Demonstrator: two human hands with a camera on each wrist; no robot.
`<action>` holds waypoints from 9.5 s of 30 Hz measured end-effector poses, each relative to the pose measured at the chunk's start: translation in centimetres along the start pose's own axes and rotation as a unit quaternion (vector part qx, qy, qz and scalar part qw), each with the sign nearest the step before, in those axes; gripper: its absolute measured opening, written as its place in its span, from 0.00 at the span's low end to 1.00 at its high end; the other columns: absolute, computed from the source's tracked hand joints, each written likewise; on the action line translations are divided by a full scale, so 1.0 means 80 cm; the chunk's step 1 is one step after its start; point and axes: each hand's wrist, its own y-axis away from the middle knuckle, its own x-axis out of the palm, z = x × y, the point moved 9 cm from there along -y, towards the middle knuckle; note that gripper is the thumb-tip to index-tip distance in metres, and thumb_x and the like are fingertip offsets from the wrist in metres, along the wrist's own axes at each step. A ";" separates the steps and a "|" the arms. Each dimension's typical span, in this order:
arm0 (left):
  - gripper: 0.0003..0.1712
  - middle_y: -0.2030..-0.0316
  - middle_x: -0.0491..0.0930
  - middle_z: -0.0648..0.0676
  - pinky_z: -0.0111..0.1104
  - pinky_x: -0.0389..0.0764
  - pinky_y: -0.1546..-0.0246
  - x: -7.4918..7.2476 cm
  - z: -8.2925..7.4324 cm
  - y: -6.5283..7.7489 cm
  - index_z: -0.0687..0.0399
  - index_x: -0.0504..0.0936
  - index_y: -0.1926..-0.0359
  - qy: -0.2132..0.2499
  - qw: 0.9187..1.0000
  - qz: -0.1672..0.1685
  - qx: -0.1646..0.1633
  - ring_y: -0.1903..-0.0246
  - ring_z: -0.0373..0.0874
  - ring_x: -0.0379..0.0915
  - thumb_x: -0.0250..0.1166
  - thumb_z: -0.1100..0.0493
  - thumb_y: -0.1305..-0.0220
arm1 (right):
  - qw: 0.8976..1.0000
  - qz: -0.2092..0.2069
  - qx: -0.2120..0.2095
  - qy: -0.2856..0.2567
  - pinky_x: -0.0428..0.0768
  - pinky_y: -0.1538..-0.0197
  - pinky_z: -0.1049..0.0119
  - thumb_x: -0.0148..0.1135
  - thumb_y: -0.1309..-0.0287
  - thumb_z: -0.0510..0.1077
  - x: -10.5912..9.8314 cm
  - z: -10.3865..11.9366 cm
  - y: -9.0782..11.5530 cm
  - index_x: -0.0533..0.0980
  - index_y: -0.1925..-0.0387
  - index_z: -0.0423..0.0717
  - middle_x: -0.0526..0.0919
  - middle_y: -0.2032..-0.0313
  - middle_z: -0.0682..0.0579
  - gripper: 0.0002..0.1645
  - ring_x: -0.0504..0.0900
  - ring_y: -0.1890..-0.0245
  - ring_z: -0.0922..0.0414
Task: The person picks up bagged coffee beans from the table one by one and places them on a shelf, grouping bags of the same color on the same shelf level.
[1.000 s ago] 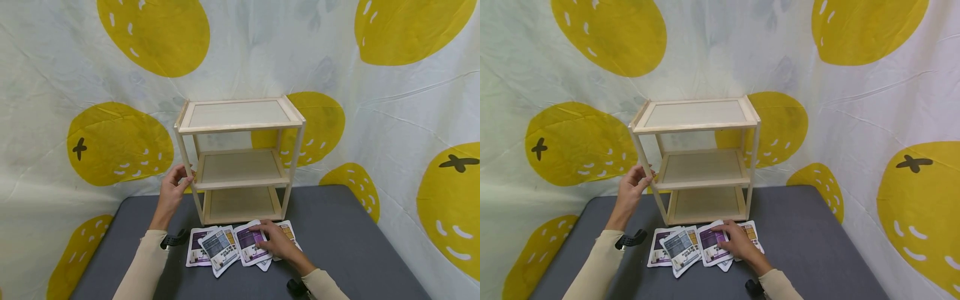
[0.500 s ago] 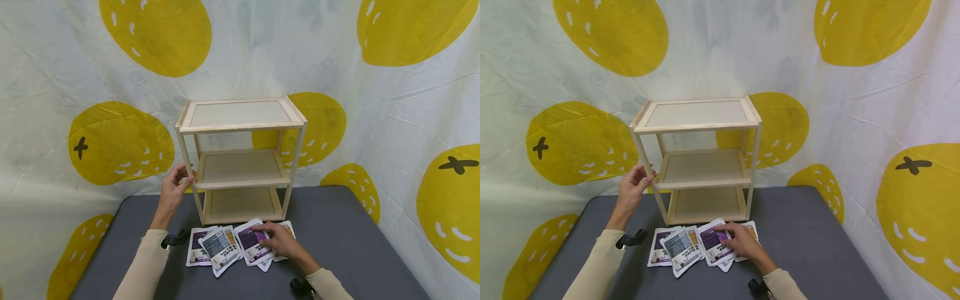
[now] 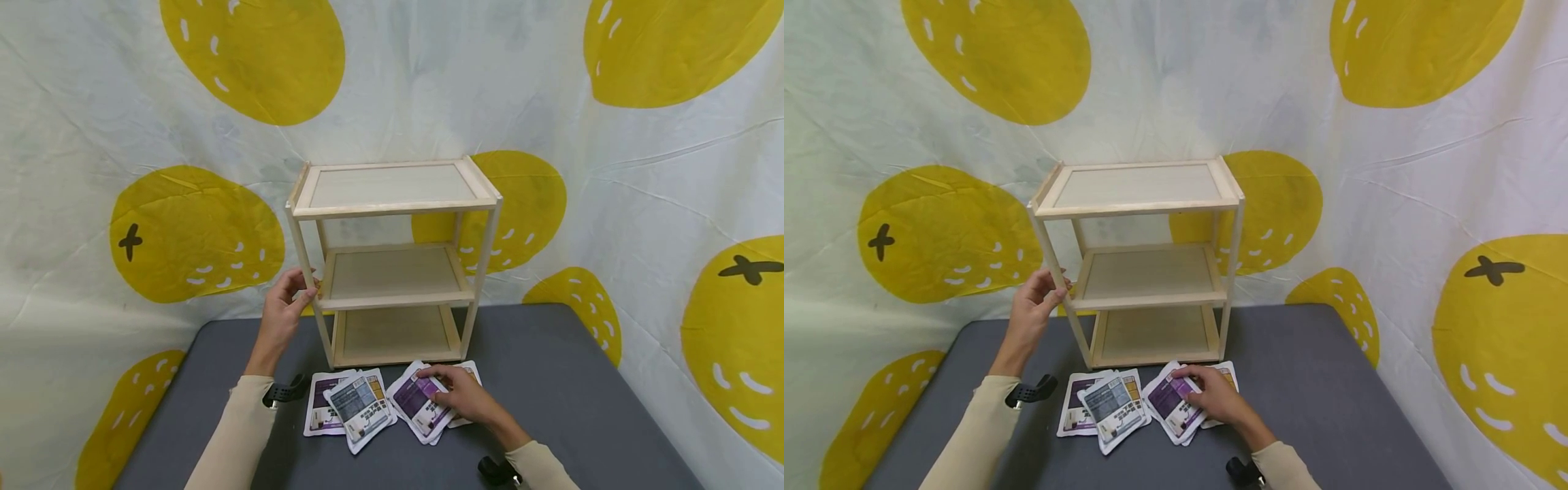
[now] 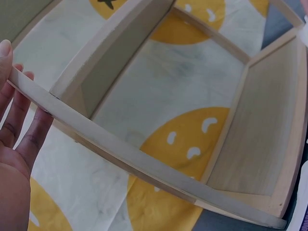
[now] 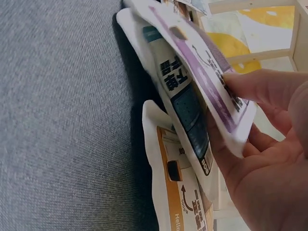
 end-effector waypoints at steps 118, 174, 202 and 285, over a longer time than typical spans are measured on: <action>0.21 0.57 0.77 0.66 0.32 0.84 0.55 0.007 -0.029 0.006 0.70 0.74 0.39 -0.005 1.000 0.001 -0.024 0.51 0.71 0.73 0.62 0.70 0.31 | 0.964 0.046 0.031 -0.259 0.85 0.52 0.56 0.66 0.37 0.32 -0.016 0.095 0.014 0.63 0.29 0.34 0.76 0.43 0.29 0.38 0.86 0.49 0.47; 0.18 0.54 0.77 0.71 0.27 0.81 0.54 0.001 -0.002 -0.005 0.68 0.73 0.43 0.003 1.000 0.030 0.003 0.55 0.44 0.77 0.64 0.69 0.31 | 0.965 0.099 -0.043 -0.240 0.85 0.51 0.50 0.65 0.39 0.28 -0.115 0.238 -0.010 0.57 0.24 0.43 0.75 0.39 0.33 0.46 0.84 0.47 0.40; 0.17 0.53 0.74 0.74 0.31 0.80 0.52 0.000 -0.004 -0.005 0.64 0.74 0.42 0.026 0.998 0.052 0.020 0.53 0.56 0.75 0.62 0.68 0.29 | 0.983 0.073 -0.081 -0.144 0.86 0.52 0.53 0.65 0.38 0.28 -0.189 0.298 -0.032 0.59 0.24 0.46 0.75 0.41 0.36 0.44 0.86 0.51 0.43; 0.19 0.53 0.75 0.75 0.32 0.82 0.52 0.000 -0.002 -0.001 0.69 0.72 0.40 0.048 0.997 0.053 0.023 0.54 0.61 0.74 0.61 0.70 0.29 | 0.995 -0.002 -0.030 -0.098 0.83 0.46 0.65 0.68 0.38 0.33 -0.341 0.323 -0.154 0.64 0.26 0.49 0.70 0.35 0.43 0.41 0.78 0.44 0.47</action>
